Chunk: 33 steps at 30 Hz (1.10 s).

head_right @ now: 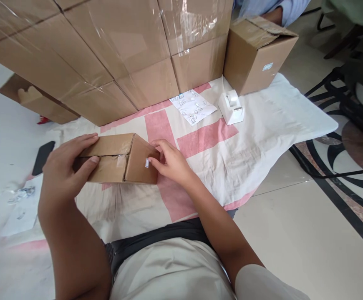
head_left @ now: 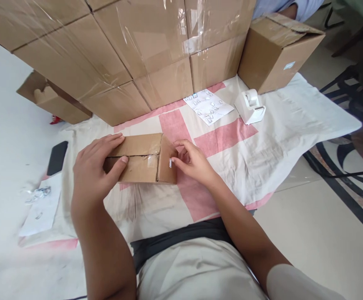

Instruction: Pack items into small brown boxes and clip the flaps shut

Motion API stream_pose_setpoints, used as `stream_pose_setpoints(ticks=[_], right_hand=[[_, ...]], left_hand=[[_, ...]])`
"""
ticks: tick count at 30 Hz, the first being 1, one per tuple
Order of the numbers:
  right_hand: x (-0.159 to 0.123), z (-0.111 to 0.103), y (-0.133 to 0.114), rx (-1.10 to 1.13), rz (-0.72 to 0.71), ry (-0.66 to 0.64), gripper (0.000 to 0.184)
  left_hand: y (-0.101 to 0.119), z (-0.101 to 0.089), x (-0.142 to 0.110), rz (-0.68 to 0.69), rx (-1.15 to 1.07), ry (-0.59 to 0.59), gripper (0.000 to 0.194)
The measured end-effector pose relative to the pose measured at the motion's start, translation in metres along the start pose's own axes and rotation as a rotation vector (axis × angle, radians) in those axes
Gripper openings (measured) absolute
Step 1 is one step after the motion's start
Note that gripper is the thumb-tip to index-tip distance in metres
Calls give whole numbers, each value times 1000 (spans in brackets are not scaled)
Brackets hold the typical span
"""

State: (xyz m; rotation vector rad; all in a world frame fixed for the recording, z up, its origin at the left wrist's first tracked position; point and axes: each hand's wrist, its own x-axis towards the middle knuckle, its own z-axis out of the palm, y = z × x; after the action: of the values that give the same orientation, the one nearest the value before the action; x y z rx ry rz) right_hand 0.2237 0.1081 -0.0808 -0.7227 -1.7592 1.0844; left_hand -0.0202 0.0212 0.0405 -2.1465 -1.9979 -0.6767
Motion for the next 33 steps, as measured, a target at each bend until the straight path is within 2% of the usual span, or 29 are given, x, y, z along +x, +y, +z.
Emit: stream_pose_setpoints(ticks=[5, 8, 10, 14, 18, 20, 22, 26, 29, 31, 33], right_hand=[[1, 0, -1, -31, 5, 15, 36], [1, 2, -3, -29, -36, 59, 34], [0, 3, -5, 15, -71, 46, 40], [-1, 1, -11, 157, -122, -157, 81], [-6, -2, -22, 77, -87, -307, 123], [-10, -1, -27, -24, -44, -325, 142], [-15, 3, -33, -110, 4, -296, 154], [-27, 12, -43, -158, 70, -203, 157], [-36, 16, -43, -169, 105, -153, 156], [-43, 14, -37, -153, 88, -92, 154], [-50, 5, -30, -93, 32, -5, 150]], left_hand=[[1, 1, 1, -1, -8, -1, 43], [1, 1, 0, 12, -14, 10, 44], [-2, 1, 0, 31, -7, 25, 46], [-9, 3, 1, 64, 17, 33, 53], [-14, 5, 2, 63, 38, 33, 55], [-17, 7, 2, 82, 29, 33, 54], [-20, 8, 2, 111, 0, 39, 53], [-21, 9, 3, 147, -82, 73, 45], [-17, 11, -3, 153, -179, 197, 32], [-15, 20, -12, 141, -257, 380, 23], [-18, 35, -22, 75, -364, 597, 23]])
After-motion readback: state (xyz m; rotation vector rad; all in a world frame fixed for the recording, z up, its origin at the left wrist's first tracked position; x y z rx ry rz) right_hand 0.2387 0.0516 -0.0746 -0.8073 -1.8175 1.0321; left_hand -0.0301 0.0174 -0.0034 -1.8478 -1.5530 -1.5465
